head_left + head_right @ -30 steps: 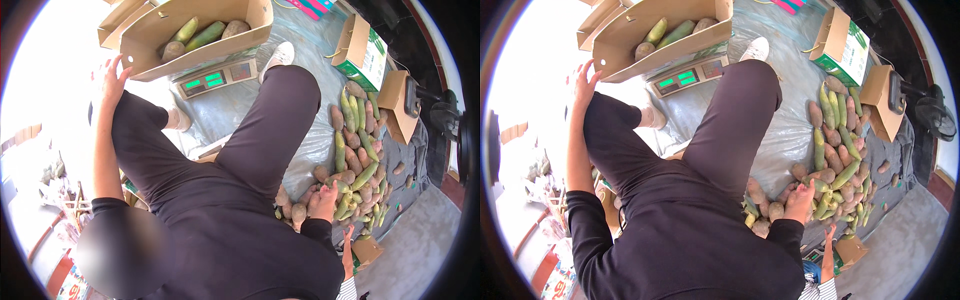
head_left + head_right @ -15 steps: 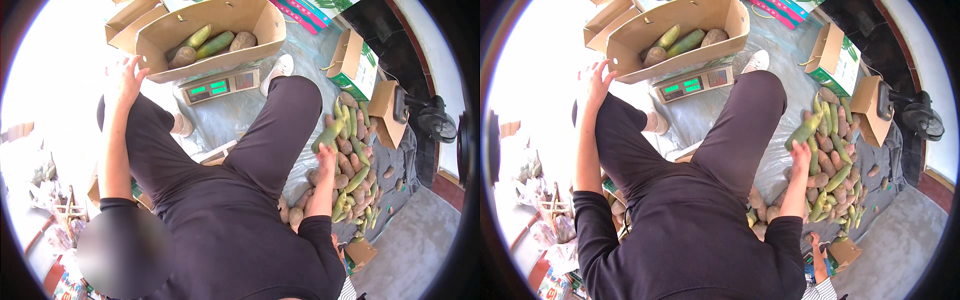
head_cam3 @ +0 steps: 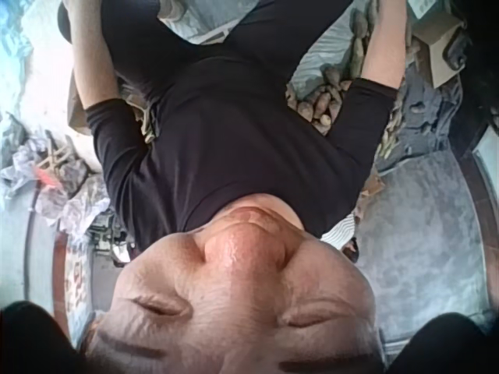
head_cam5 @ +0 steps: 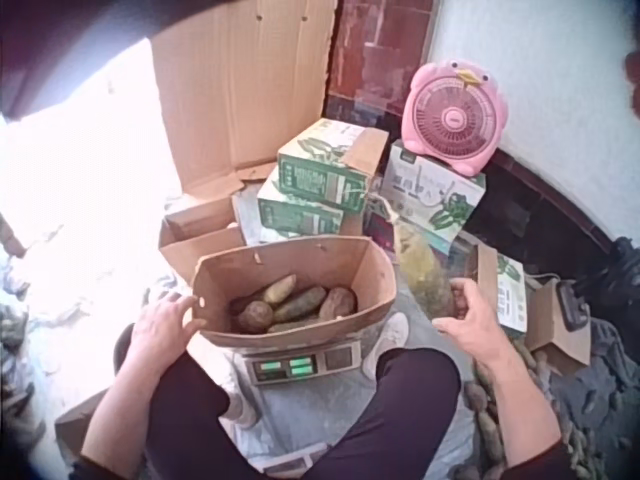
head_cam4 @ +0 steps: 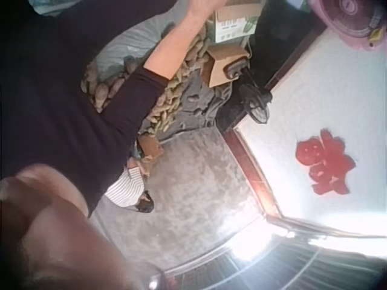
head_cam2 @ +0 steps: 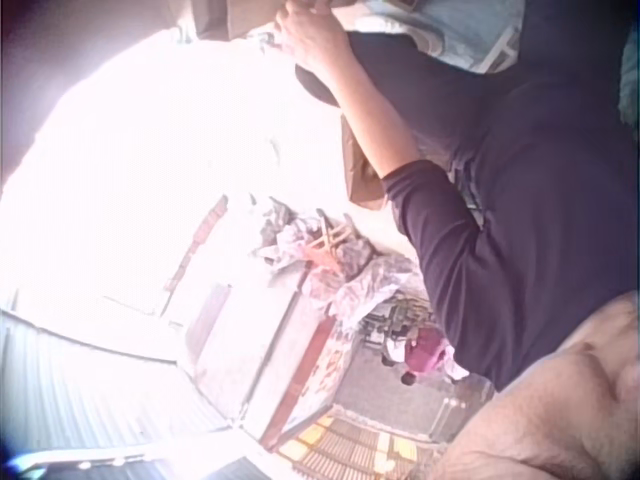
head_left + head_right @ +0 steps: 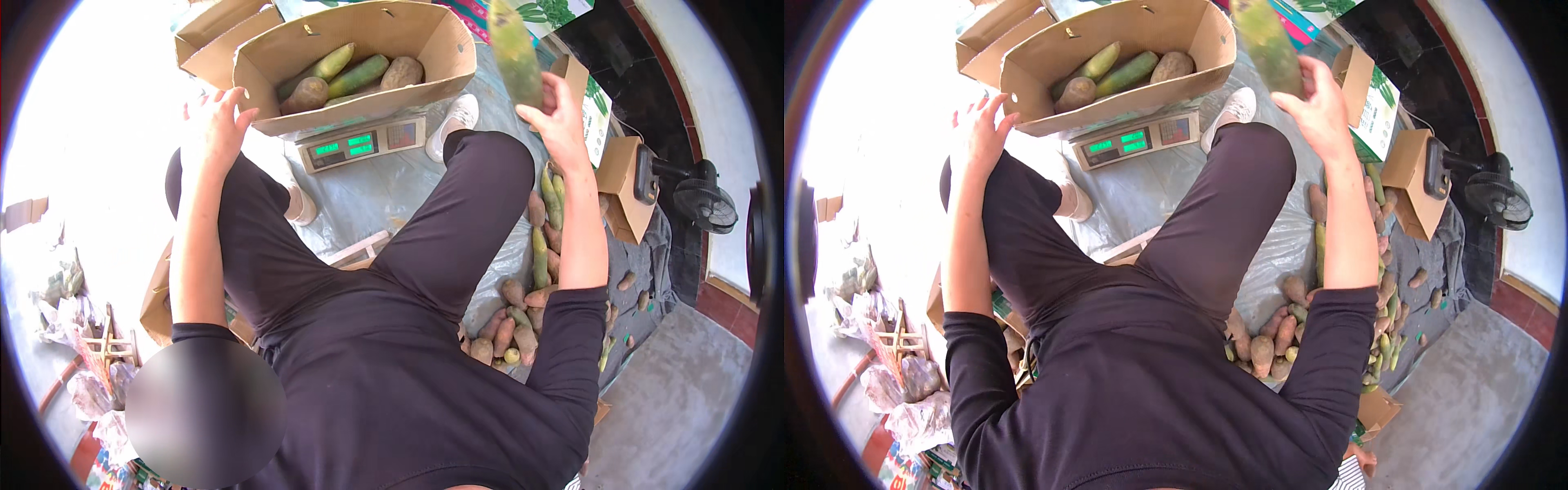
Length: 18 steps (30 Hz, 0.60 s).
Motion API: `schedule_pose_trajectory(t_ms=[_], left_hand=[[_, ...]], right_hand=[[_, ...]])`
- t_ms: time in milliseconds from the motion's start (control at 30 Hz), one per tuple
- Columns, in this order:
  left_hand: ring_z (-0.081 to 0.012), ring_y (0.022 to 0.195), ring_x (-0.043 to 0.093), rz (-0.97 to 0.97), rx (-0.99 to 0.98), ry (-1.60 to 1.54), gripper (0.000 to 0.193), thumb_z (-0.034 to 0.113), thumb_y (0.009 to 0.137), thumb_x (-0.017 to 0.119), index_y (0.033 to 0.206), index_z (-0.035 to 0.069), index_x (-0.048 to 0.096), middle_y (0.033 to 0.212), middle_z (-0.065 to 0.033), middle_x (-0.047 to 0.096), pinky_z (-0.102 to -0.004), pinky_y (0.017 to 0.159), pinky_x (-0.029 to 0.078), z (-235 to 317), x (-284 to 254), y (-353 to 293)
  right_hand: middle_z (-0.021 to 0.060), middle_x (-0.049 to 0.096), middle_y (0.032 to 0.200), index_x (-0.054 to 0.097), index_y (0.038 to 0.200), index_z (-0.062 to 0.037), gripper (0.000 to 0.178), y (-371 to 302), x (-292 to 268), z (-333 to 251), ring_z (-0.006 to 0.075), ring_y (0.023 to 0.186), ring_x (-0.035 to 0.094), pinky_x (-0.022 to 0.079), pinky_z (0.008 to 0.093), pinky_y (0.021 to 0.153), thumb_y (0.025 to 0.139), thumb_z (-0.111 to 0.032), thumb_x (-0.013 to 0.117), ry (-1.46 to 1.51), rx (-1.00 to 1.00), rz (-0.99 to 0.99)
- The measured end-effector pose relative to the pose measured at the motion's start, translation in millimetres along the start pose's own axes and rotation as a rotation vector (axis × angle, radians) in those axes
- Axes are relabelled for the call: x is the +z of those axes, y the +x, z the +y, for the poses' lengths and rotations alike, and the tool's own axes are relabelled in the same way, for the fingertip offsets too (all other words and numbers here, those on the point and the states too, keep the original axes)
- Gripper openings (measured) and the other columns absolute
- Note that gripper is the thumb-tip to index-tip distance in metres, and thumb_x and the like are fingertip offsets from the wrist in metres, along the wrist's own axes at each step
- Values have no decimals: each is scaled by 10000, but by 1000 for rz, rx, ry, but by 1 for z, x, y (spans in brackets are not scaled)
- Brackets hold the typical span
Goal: The person weighs a paper bag of radishes on a scale, empties it, and then refills it by hand with radishes from a pile on the floor. They then set the bag aside and place a green cardboard box on the scale to fill it with more radishes.
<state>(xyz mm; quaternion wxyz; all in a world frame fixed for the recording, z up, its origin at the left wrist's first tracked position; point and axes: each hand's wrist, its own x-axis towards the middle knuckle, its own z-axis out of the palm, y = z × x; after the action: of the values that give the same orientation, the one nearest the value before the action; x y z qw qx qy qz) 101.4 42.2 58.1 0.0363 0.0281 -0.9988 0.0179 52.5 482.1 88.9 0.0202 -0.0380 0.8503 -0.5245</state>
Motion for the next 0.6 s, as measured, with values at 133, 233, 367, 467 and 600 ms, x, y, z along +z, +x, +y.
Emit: schedule_pose_trajectory(t_ms=[133, 233, 367, 467, 600], left_hand=[[-215, 1076, 536, 25, 7, 32, 355, 339, 822, 616, 1123, 154, 591, 1075, -40, 612, -462, 1022, 282, 4, -2, -1], [-217, 1080, 535, 8, -10, 9, 359, 342, 823, 614, 1126, 151, 590, 1073, -38, 612, -469, 1028, 276, 4, -3, -1], [-220, 1091, 532, 29, -7, 11, 372, 344, 820, 618, 1140, 158, 587, 1098, -36, 609, -480, 1030, 274, 2, 4, 1], [-237, 1083, 536, 55, -2, -6, 383, 362, 812, 621, 1141, 168, 591, 1090, -45, 612, -501, 1016, 265, -6, 10, 0], [-248, 1057, 547, 61, 6, -3, 387, 382, 805, 620, 1126, 167, 602, 1047, -50, 623, -508, 994, 270, -3, 3, 2]], right_hand=[[103, 572, 1139, 433, 1233, -32, 594, 37, 23, -2, 231, 1069, 552, 435, 376, 918, 702, -55, 699, -260, -265, -38], [98, 566, 1160, 468, 1223, -113, 596, 55, 48, -6, 282, 1080, 530, 423, 411, 897, 687, -158, 727, -747, -439, 0], [104, 541, 1218, 461, 1258, -124, 604, 57, 54, 8, 263, 1157, 497, 403, 379, 957, 713, -197, 710, -762, -379, 48], [113, 556, 1210, 486, 1247, -101, 579, 49, 32, 34, 262, 1154, 506, 401, 385, 968, 727, -229, 706, -550, -256, 44], [139, 626, 1091, 551, 1164, -54, 429, 6, -11, 106, 244, 996, 611, 472, 327, 871, 770, -173, 675, -250, 62, 98]])
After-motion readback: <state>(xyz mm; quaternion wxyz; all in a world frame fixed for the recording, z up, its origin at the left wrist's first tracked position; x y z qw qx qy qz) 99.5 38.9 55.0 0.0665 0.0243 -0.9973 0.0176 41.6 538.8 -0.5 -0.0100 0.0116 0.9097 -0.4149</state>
